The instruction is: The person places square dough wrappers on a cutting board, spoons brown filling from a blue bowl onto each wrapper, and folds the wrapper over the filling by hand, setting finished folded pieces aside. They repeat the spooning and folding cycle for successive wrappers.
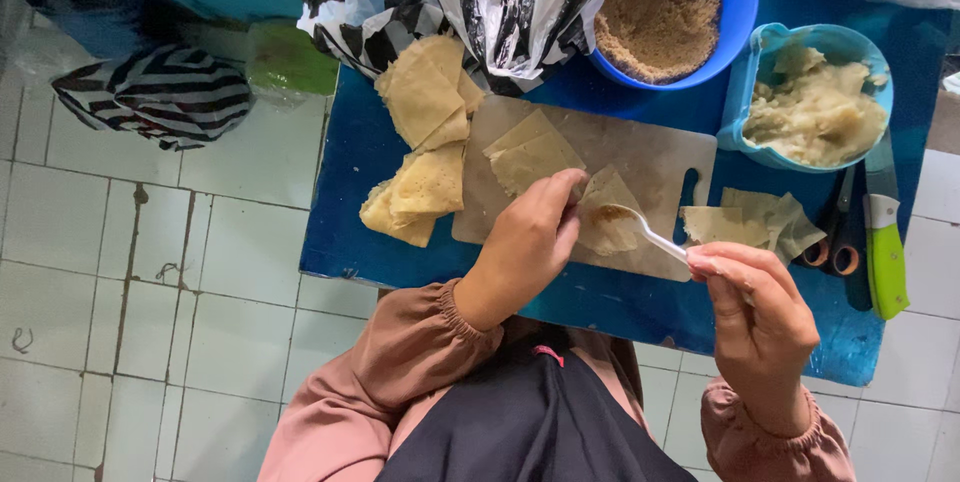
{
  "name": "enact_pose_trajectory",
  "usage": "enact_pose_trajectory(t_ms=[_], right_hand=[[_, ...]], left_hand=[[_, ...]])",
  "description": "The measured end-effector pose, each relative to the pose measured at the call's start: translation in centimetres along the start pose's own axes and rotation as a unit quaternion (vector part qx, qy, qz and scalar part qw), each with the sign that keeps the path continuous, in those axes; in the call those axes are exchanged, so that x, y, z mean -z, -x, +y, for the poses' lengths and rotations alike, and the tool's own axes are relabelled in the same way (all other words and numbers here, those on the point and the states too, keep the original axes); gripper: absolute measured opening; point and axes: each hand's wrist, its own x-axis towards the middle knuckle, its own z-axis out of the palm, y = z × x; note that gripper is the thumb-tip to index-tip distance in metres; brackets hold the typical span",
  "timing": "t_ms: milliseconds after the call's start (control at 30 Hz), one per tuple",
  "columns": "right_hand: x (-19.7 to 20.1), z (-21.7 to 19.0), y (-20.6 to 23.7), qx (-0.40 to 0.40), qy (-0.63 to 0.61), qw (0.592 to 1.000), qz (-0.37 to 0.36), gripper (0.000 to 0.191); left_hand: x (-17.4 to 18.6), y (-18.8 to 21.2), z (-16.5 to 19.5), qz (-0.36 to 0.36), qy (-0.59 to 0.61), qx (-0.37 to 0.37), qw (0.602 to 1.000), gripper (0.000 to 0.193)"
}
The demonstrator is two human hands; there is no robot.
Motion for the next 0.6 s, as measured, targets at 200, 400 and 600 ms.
enact_pose_trajectory(t_ms=[200,400,600], right_hand=[[0.0,0.0,0.2,0.019,0.046,0.999,-0.002,0.01],[0.0,-0.4,0.1,0.075,0.061,0.995,-0.015,0.008],[-0.3,0.8,0.2,0.007,0.003,1.0,0.004,0.009]], left_hand=[[0.1,-0.1,0.1,-0.006,0.009,0.007,1.0,0.042],[0.2,0.0,0.3,-0.007,0.017,0.014,1.0,0.041],[0.2,-0.1,0.4,-0.004,0.017,0.015,1.0,0.04]])
